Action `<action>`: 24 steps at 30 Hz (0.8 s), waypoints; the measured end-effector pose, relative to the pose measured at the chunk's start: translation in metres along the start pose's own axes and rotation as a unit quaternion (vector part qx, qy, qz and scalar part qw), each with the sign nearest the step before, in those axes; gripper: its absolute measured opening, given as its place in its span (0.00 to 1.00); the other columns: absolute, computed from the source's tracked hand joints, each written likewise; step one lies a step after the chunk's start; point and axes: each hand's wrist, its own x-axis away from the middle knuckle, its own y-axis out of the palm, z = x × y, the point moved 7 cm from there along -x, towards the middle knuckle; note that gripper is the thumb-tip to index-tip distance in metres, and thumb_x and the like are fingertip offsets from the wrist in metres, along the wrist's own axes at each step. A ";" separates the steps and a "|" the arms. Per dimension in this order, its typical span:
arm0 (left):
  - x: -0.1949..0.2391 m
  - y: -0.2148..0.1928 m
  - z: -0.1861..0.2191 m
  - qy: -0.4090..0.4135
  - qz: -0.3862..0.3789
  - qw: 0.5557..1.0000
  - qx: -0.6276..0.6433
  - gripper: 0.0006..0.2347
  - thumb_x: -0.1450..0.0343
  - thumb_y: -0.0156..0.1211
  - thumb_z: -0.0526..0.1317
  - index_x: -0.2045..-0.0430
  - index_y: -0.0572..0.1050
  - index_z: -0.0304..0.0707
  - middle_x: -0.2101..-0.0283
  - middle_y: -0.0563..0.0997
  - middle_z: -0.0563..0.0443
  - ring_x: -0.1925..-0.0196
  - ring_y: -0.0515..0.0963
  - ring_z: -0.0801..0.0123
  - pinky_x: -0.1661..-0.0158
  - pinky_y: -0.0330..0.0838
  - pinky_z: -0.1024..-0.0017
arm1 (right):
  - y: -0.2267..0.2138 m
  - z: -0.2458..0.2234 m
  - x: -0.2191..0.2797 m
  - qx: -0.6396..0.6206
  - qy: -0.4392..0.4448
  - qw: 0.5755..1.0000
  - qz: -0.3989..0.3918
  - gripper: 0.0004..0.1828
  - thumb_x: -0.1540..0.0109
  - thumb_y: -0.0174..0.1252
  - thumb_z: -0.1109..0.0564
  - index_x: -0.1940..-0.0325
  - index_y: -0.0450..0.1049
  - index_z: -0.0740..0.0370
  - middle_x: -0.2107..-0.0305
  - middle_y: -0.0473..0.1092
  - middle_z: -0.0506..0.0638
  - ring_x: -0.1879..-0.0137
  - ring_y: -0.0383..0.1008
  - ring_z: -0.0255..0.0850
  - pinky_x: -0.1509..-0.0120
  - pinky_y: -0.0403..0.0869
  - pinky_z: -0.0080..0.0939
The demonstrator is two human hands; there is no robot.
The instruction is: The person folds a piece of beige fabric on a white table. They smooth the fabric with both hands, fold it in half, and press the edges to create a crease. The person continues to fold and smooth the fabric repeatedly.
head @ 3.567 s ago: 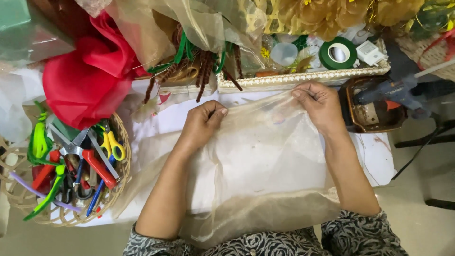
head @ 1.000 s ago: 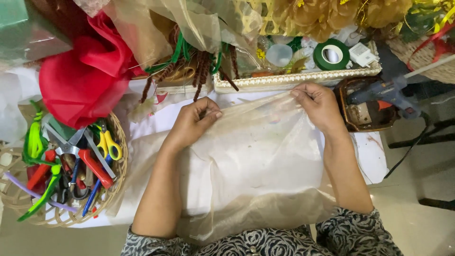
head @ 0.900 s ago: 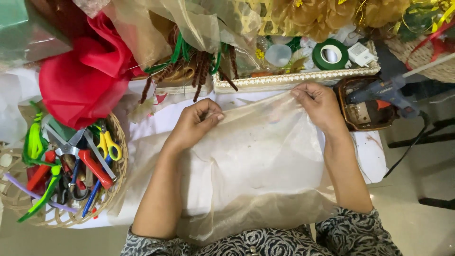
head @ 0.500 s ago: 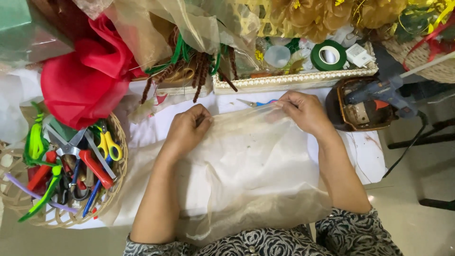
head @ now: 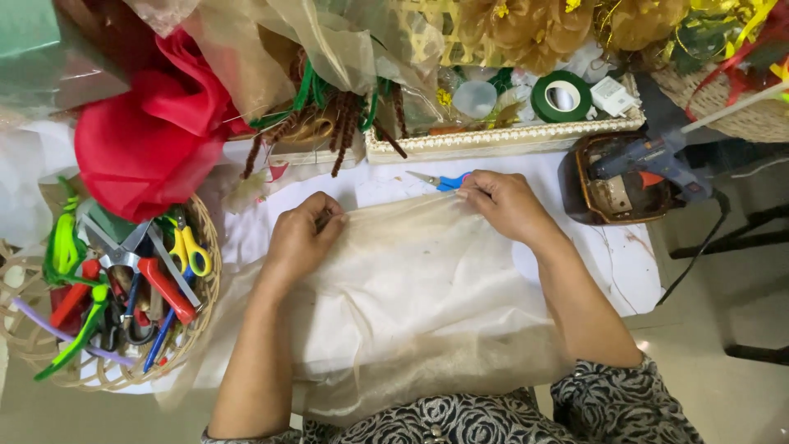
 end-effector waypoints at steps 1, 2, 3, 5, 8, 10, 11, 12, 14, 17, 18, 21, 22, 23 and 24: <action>0.001 -0.003 -0.001 0.002 0.008 1.000 0.001 0.03 0.30 0.62 0.38 0.66 0.78 0.42 0.72 0.84 0.39 0.64 0.84 0.44 0.61 0.75 0.56 | 0.003 -0.002 0.001 0.006 0.000 1.000 -0.008 0.06 0.36 0.59 0.60 0.57 0.80 0.59 0.64 0.80 0.56 0.54 0.81 0.56 0.49 0.77 0.55; 0.001 -0.002 -0.004 0.001 0.009 1.000 0.001 0.03 0.30 0.62 0.38 0.66 0.78 0.42 0.72 0.84 0.39 0.64 0.84 0.44 0.61 0.75 0.56 | 0.004 -0.007 0.003 0.006 0.000 1.000 -0.009 0.06 0.36 0.59 0.60 0.57 0.80 0.59 0.64 0.80 0.56 0.54 0.81 0.56 0.49 0.77 0.55; 0.002 -0.002 -0.008 -0.004 0.008 0.999 -0.036 0.05 0.30 0.61 0.39 0.64 0.78 0.42 0.69 0.85 0.39 0.61 0.84 0.43 0.59 0.76 0.54 | 0.007 -0.013 0.004 0.019 -0.002 1.000 -0.022 0.05 0.36 0.59 0.60 0.58 0.80 0.58 0.65 0.80 0.56 0.54 0.81 0.56 0.49 0.77 0.55; 0.003 -0.001 -0.011 -0.010 0.007 0.997 -0.072 0.06 0.30 0.60 0.41 0.63 0.77 0.43 0.66 0.85 0.40 0.59 0.84 0.42 0.57 0.77 0.52 | 0.016 -0.014 0.008 0.034 -0.004 0.999 -0.035 0.05 0.36 0.59 0.59 0.58 0.80 0.58 0.65 0.80 0.55 0.55 0.81 0.56 0.50 0.77 0.55; 0.005 0.000 -0.013 -0.022 0.021 0.994 -0.104 0.06 0.29 0.60 0.41 0.63 0.77 0.43 0.66 0.85 0.40 0.59 0.84 0.44 0.57 0.77 0.52 | 0.029 -0.005 0.015 0.096 -0.007 0.995 -0.024 0.06 0.35 0.57 0.55 0.57 0.79 0.54 0.63 0.80 0.55 0.54 0.80 0.56 0.49 0.78 0.57; 0.002 0.001 -0.014 0.000 0.048 0.989 -0.138 0.06 0.30 0.61 0.41 0.64 0.77 0.43 0.65 0.84 0.41 0.60 0.84 0.46 0.57 0.78 0.55 | 0.030 -0.004 0.016 0.127 0.000 0.992 0.000 0.05 0.35 0.58 0.54 0.57 0.78 0.52 0.64 0.80 0.51 0.54 0.81 0.52 0.49 0.78 0.52; 0.005 0.001 -0.013 -0.003 0.049 0.989 -0.138 0.06 0.30 0.61 0.41 0.64 0.77 0.43 0.65 0.84 0.41 0.60 0.84 0.46 0.57 0.78 0.55 | 0.033 -0.001 0.016 0.127 -0.001 0.992 -0.002 0.05 0.35 0.58 0.54 0.57 0.78 0.52 0.64 0.80 0.51 0.54 0.81 0.52 0.49 0.78 0.52; 0.004 0.001 -0.010 0.001 0.053 0.989 -0.138 0.06 0.31 0.61 0.41 0.64 0.77 0.42 0.64 0.83 0.41 0.60 0.84 0.44 0.57 0.78 0.53 | 0.033 0.002 0.015 0.146 0.001 0.989 0.009 0.06 0.34 0.57 0.52 0.56 0.78 0.51 0.64 0.80 0.50 0.55 0.81 0.51 0.49 0.78 0.52; 0.005 0.004 -0.008 0.003 0.058 0.989 -0.139 0.06 0.31 0.61 0.40 0.64 0.77 0.42 0.64 0.82 0.41 0.60 0.84 0.43 0.57 0.78 0.52 | 0.033 0.005 0.015 0.165 0.003 0.986 0.019 0.07 0.33 0.57 0.50 0.55 0.78 0.50 0.64 0.80 0.49 0.55 0.81 0.50 0.49 0.78 0.51; 0.005 0.011 -0.006 0.019 0.075 0.986 -0.146 0.06 0.31 0.60 0.42 0.65 0.75 0.45 0.65 0.81 0.46 0.63 0.84 0.46 0.60 0.78 0.54 | 0.029 0.006 0.017 0.196 0.013 0.980 0.033 0.09 0.32 0.56 0.48 0.53 0.77 0.50 0.62 0.80 0.51 0.55 0.81 0.51 0.49 0.78 0.51; 0.005 0.012 -0.003 0.033 0.086 0.983 -0.161 0.05 0.31 0.60 0.41 0.64 0.74 0.46 0.65 0.80 0.47 0.63 0.84 0.48 0.60 0.79 0.55 | 0.030 0.006 0.018 0.199 0.008 0.980 0.028 0.09 0.32 0.55 0.48 0.54 0.76 0.51 0.63 0.80 0.52 0.56 0.81 0.52 0.49 0.78 0.52; 0.010 0.006 0.007 0.055 0.088 0.980 -0.172 0.06 0.30 0.59 0.38 0.61 0.73 0.47 0.64 0.80 0.48 0.63 0.85 0.50 0.61 0.80 0.57 | 0.030 0.003 0.018 0.179 -0.005 0.984 0.007 0.08 0.33 0.56 0.49 0.55 0.75 0.52 0.63 0.80 0.53 0.56 0.80 0.54 0.50 0.78 0.55; 0.011 0.003 0.011 0.063 0.082 0.980 -0.169 0.08 0.30 0.59 0.37 0.58 0.73 0.47 0.63 0.80 0.47 0.63 0.85 0.50 0.60 0.80 0.56 | 0.031 0.001 0.017 0.156 -0.013 0.988 -0.006 0.07 0.33 0.56 0.50 0.55 0.75 0.52 0.63 0.80 0.54 0.55 0.80 0.55 0.49 0.77 0.56; 0.011 -0.001 0.006 0.063 0.083 0.980 -0.168 0.08 0.30 0.59 0.37 0.58 0.73 0.47 0.63 0.80 0.47 0.63 0.85 0.50 0.60 0.80 0.56 | 0.030 -0.003 0.018 0.157 -0.013 0.988 -0.006 0.07 0.33 0.56 0.50 0.55 0.75 0.52 0.63 0.80 0.54 0.55 0.80 0.55 0.49 0.77 0.56; 0.011 -0.001 0.001 0.063 0.051 0.988 -0.132 0.10 0.30 0.58 0.35 0.55 0.71 0.48 0.62 0.81 0.46 0.61 0.85 0.47 0.58 0.79 0.53 | 0.031 -0.008 0.019 0.142 -0.011 0.990 -0.017 0.06 0.33 0.56 0.51 0.56 0.75 0.52 0.63 0.80 0.54 0.55 0.81 0.56 0.50 0.77 0.56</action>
